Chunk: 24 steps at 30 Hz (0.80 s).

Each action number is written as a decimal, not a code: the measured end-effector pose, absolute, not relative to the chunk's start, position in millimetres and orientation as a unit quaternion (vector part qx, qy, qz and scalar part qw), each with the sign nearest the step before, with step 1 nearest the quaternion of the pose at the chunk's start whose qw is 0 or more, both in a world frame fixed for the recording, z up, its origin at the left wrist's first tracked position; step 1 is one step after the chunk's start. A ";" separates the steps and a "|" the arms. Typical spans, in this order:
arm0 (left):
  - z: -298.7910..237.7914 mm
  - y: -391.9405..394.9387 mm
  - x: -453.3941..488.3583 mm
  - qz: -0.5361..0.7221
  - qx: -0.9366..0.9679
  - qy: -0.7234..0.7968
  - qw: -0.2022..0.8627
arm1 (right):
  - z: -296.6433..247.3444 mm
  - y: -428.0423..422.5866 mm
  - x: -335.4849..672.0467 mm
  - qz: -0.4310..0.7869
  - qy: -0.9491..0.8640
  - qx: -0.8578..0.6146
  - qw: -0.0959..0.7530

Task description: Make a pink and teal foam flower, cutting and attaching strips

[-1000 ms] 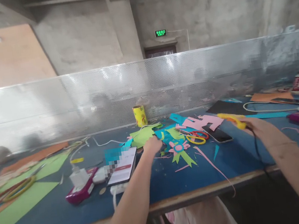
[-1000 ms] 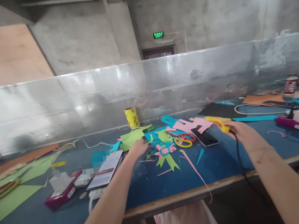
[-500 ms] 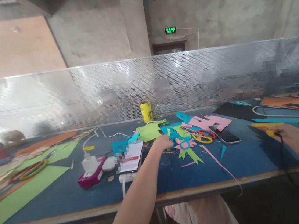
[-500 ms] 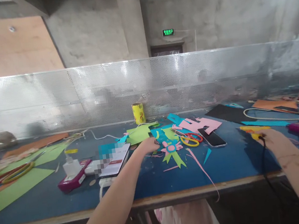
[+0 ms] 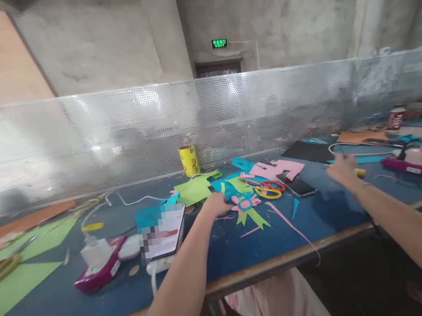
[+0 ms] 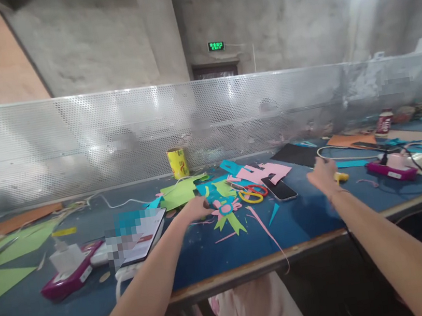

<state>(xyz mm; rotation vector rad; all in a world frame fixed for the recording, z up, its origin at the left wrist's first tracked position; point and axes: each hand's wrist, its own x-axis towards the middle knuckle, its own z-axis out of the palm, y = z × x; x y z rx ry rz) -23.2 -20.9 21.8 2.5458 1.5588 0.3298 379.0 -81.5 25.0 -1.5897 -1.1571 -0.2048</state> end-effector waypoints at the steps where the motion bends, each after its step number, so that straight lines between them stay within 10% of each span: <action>1: 21.3 -20.7 -22.2 0.106 0.845 0.519 0.074 | 30.1 -75.0 361.6 -0.089 -0.474 -0.724 0.493; 16: 23.8 -16.7 -19.2 0.252 0.814 0.517 0.082 | 27.6 -23.1 158.7 -0.040 -0.910 -0.313 0.268; 24: 30.3 -22.4 -5.4 0.370 0.790 0.438 0.216 | 31.3 -31.3 161.7 0.032 -0.862 -0.342 0.372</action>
